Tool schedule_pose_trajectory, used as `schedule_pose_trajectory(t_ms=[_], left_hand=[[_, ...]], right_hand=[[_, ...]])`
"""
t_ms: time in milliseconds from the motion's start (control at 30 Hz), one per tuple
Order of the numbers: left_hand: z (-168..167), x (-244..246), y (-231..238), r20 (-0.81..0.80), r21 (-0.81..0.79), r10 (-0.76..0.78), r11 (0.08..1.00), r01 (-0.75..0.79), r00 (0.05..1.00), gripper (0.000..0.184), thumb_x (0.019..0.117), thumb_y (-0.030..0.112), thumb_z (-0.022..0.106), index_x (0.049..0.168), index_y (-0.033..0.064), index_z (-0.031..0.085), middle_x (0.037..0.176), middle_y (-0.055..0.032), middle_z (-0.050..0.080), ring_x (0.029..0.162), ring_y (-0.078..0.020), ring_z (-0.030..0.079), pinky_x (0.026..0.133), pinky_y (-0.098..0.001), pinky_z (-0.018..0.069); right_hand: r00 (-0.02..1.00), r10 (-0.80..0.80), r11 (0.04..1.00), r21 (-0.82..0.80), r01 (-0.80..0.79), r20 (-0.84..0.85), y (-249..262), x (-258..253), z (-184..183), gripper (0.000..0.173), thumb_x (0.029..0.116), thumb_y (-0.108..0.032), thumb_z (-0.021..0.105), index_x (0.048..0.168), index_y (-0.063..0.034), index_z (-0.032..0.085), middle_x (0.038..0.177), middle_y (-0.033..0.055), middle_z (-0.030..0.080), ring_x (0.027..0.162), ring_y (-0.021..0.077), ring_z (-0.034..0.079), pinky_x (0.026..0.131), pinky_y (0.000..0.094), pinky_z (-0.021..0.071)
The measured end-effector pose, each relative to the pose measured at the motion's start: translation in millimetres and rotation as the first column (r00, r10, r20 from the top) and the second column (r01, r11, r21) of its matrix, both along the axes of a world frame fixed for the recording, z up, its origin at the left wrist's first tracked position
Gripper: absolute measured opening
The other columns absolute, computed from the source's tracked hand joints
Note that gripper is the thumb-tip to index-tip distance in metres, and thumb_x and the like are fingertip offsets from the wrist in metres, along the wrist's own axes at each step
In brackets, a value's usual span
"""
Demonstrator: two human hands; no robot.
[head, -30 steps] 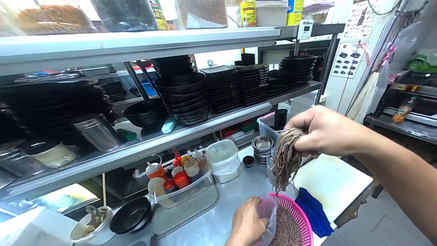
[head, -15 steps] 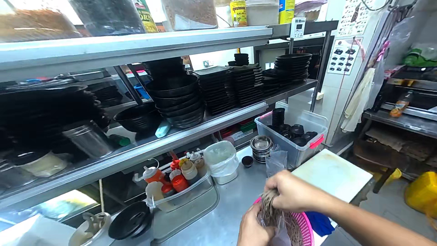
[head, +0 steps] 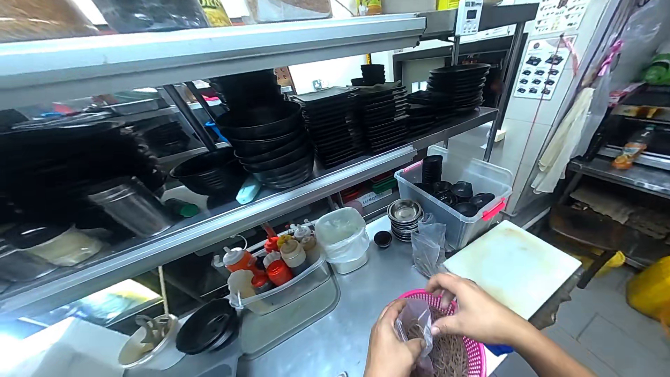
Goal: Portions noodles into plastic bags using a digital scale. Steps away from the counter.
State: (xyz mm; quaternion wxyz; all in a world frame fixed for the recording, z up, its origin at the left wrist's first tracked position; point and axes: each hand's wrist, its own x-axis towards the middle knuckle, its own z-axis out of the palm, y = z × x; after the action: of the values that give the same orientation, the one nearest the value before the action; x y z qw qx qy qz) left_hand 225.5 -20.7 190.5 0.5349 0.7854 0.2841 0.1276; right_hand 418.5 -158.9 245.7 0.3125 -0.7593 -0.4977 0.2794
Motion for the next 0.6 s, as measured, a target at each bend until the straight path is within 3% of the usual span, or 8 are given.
schedule_pose_trajectory(t_ms=[67, 133, 167, 233, 267, 333, 467, 600], left_hand=[[0.1, -0.1, 2.0, 0.025, -0.028, 0.008, 1.0, -0.008, 1.0, 0.078, 0.0694, 0.015, 0.09, 0.141, 0.0123, 0.06, 0.143, -0.0049, 0.059, 0.116, -0.0151, 0.067, 0.092, -0.0393, 0.0621], [-2.1, 1.2, 2.1, 0.05, -0.016, -0.007, 1.0, 0.007, 0.999, 0.075, 0.0705, 0.015, 0.09, 0.14, 0.0108, 0.061, 0.143, -0.0058, 0.06, 0.119, -0.0154, 0.065, 0.096, -0.0391, 0.0604], [-3.0, 2.3, 2.0, 0.056, 0.007, -0.027, 1.0, 0.026, 0.998, 0.075, 0.0713, 0.016, 0.089, 0.14, 0.0096, 0.061, 0.144, -0.0062, 0.059, 0.125, -0.0156, 0.062, 0.102, -0.0394, 0.0564], [-5.2, 5.2, 1.7, 0.05, 0.064, -0.057, 0.996, 0.054, 0.997, 0.073, 0.0717, 0.017, 0.088, 0.139, 0.0085, 0.061, 0.144, -0.0063, 0.059, 0.13, -0.0158, 0.058, 0.109, -0.0396, 0.0513], [-6.3, 6.6, 1.8, 0.039, 0.09, -0.066, 0.994, 0.063, 0.997, 0.073, 0.0718, 0.017, 0.087, 0.139, 0.0084, 0.062, 0.144, -0.0063, 0.059, 0.131, -0.016, 0.058, 0.11, -0.0397, 0.0508], [-7.6, 8.1, 2.1, 0.012, 0.125, -0.071, 0.99, 0.069, 0.997, 0.072, 0.0723, 0.017, 0.087, 0.139, 0.0091, 0.062, 0.145, -0.0058, 0.059, 0.131, -0.0158, 0.058, 0.11, -0.0395, 0.0505], [-9.1, 10.3, 2.2, -0.008, 0.132, -0.07, 0.989, 0.071, 0.997, 0.071, 0.072, 0.016, 0.086, 0.139, 0.0108, 0.062, 0.145, -0.0037, 0.059, 0.131, -0.014, 0.057, 0.11, -0.0381, 0.0501], [-12.7, 12.4, 2.9, -0.014, 0.132, -0.098, 0.986, 0.099, 0.995, 0.073, 0.0718, 0.017, 0.086, 0.14, 0.0107, 0.062, 0.146, -0.0044, 0.058, 0.133, -0.0143, 0.056, 0.112, -0.0385, 0.0486]], right_hand=[[0.987, -0.084, 0.996, 0.009, 0.086, -0.135, -9.0, -7.6, -39.8, 0.084, 0.0647, -0.044, 0.096, 0.131, -0.0132, 0.057, 0.127, 0.0078, 0.064, 0.104, 0.0204, 0.07, 0.087, 0.0417, 0.0626], [0.931, -0.1, 0.991, 0.052, 0.126, -0.351, -14.1, -19.4, -82.4, 0.083, 0.0671, -0.029, 0.097, 0.135, -0.0105, 0.053, 0.129, 0.0086, 0.065, 0.108, 0.0222, 0.071, 0.091, 0.0432, 0.0631], [0.891, -0.097, 0.984, 0.092, 0.153, -0.443, -14.4, -25.8, -99.1, 0.074, 0.0707, -0.02, 0.095, 0.133, -0.0097, 0.055, 0.123, 0.0079, 0.07, 0.104, 0.0222, 0.073, 0.091, 0.0433, 0.0636], [0.843, -0.136, 0.964, 0.128, 0.234, -0.521, -12.9, -35.5, -118.2, 0.044, 0.0779, -0.013, 0.087, 0.116, -0.0071, 0.067, 0.104, 0.0076, 0.076, 0.089, 0.0224, 0.075, 0.081, 0.0429, 0.0652], [0.85, -0.169, 0.958, 0.122, 0.261, -0.499, -12.4, -37.0, -120.5, 0.031, 0.0797, -0.014, 0.085, 0.106, -0.0069, 0.071, 0.095, 0.0067, 0.077, 0.082, 0.0215, 0.075, 0.075, 0.0421, 0.0653], [0.905, -0.224, 0.961, 0.071, 0.266, -0.363, -14.3, -35.1, -114.2, 0.023, 0.08, -0.017, 0.084, 0.098, -0.0104, 0.073, 0.089, 0.0025, 0.077, 0.076, 0.0174, 0.075, 0.072, 0.0397, 0.0658], [0.958, -0.256, 0.964, -0.108, 0.243, -0.13, -22.9, -28.0, -84.4, 0.027, 0.0851, -0.019, 0.082, 0.109, -0.0143, 0.072, 0.093, -0.0018, 0.078, 0.076, 0.0137, 0.076, 0.073, 0.0383, 0.0667], [0.964, -0.249, 0.968, -0.031, 0.247, -0.095, -30.8, -23.4, -50.7, 0.023, 0.0862, -0.019, 0.081, 0.108, -0.0152, 0.073, 0.092, -0.003, 0.077, 0.074, 0.012, 0.075, 0.071, 0.0365, 0.0671]])
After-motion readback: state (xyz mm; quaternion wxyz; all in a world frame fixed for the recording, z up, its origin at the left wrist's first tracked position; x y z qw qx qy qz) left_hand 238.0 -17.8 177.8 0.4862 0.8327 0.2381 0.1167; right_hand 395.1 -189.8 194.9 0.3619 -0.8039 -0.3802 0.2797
